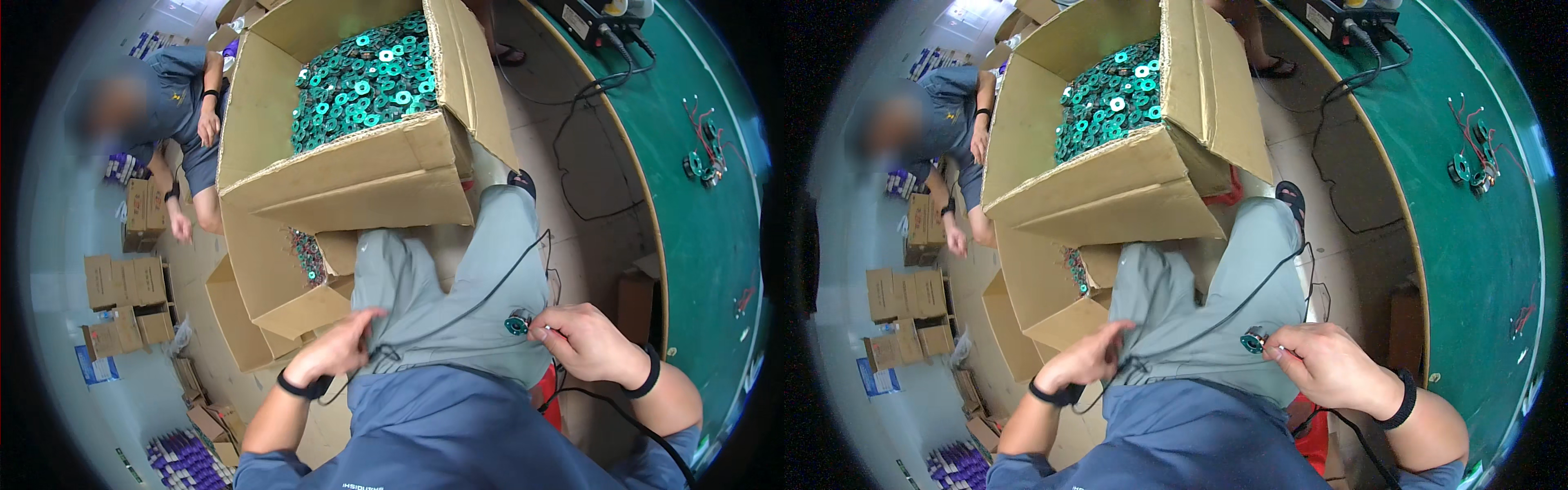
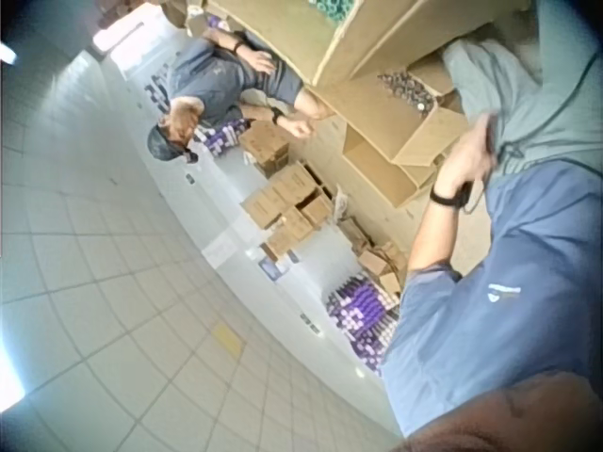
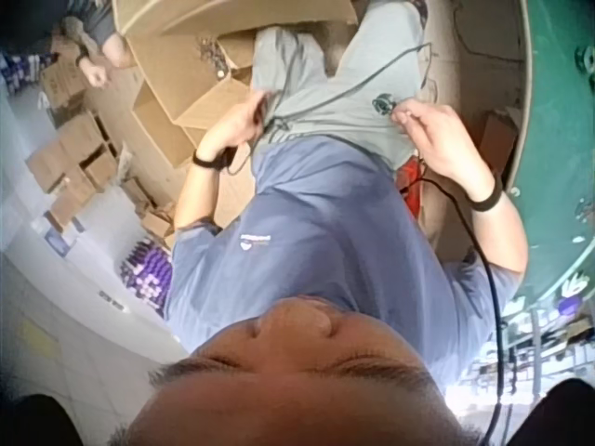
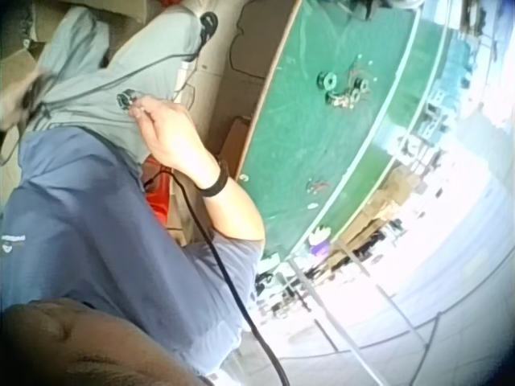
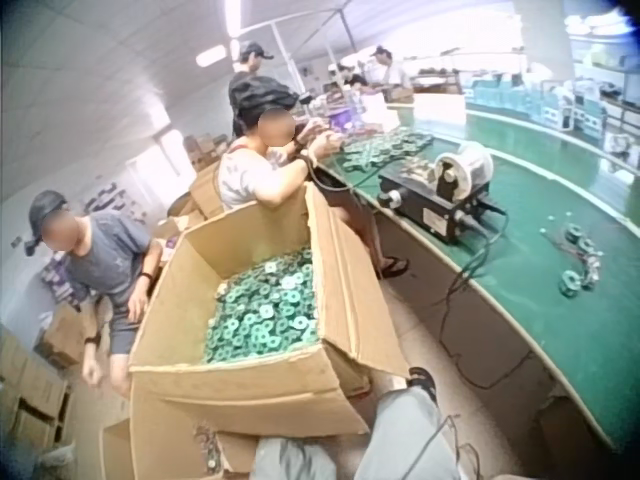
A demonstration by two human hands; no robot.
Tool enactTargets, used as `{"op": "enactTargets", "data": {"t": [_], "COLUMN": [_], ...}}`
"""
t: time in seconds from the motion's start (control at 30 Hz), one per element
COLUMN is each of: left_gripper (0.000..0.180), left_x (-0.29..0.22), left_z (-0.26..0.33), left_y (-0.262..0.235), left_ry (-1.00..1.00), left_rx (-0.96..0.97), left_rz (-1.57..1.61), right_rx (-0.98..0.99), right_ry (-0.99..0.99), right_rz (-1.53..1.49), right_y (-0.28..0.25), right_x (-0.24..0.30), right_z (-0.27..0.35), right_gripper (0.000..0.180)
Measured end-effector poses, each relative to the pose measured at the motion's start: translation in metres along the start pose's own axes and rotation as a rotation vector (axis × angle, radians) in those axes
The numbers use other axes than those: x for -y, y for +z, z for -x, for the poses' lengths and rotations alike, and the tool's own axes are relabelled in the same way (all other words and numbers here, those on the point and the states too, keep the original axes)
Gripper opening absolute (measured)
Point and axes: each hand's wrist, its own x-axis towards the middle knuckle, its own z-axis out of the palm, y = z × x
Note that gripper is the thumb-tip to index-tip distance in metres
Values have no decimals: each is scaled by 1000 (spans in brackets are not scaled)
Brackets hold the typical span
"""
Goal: The person assembles small green electronic components by threading copper wires onto electronic boards and soldering them with a soldering iron.
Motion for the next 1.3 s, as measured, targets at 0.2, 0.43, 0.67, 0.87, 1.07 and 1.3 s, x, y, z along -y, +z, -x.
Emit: {"op": "enactTargets", "data": {"t": [0.2, 0.43, 0.67, 0.87, 1.07, 1.3], "left_gripper": [76, 62, 58, 62, 61, 81], "left_x": [1, -67, -114, -113, -109, -131], "left_z": [30, -37, -160, -193, -203, -161], "left_y": [3, -34, 42, 75, 86, 70], "left_ry": [-112, 222, 554, 585, 607, 456], "left_rx": [125, -208, -159, -134, -199, 323], "left_rz": [-19, 64, 65, -18, -92, 179], "right_rx": [-16, -45, -47, -45, -28, 16], "right_ry": [-19, -10, 8, -3, -41, 4], "right_rz": [-55, -27, 20, 7, -50, -63], "right_y": [-1, -4, -6, -7, -6, -12], "right_x": [0, -7, -6, -10, -13, -8], "right_z": [-1, -5, -12, -10, -6, -2], "right_gripper": [12, 11, 11, 11, 9, 10]}}
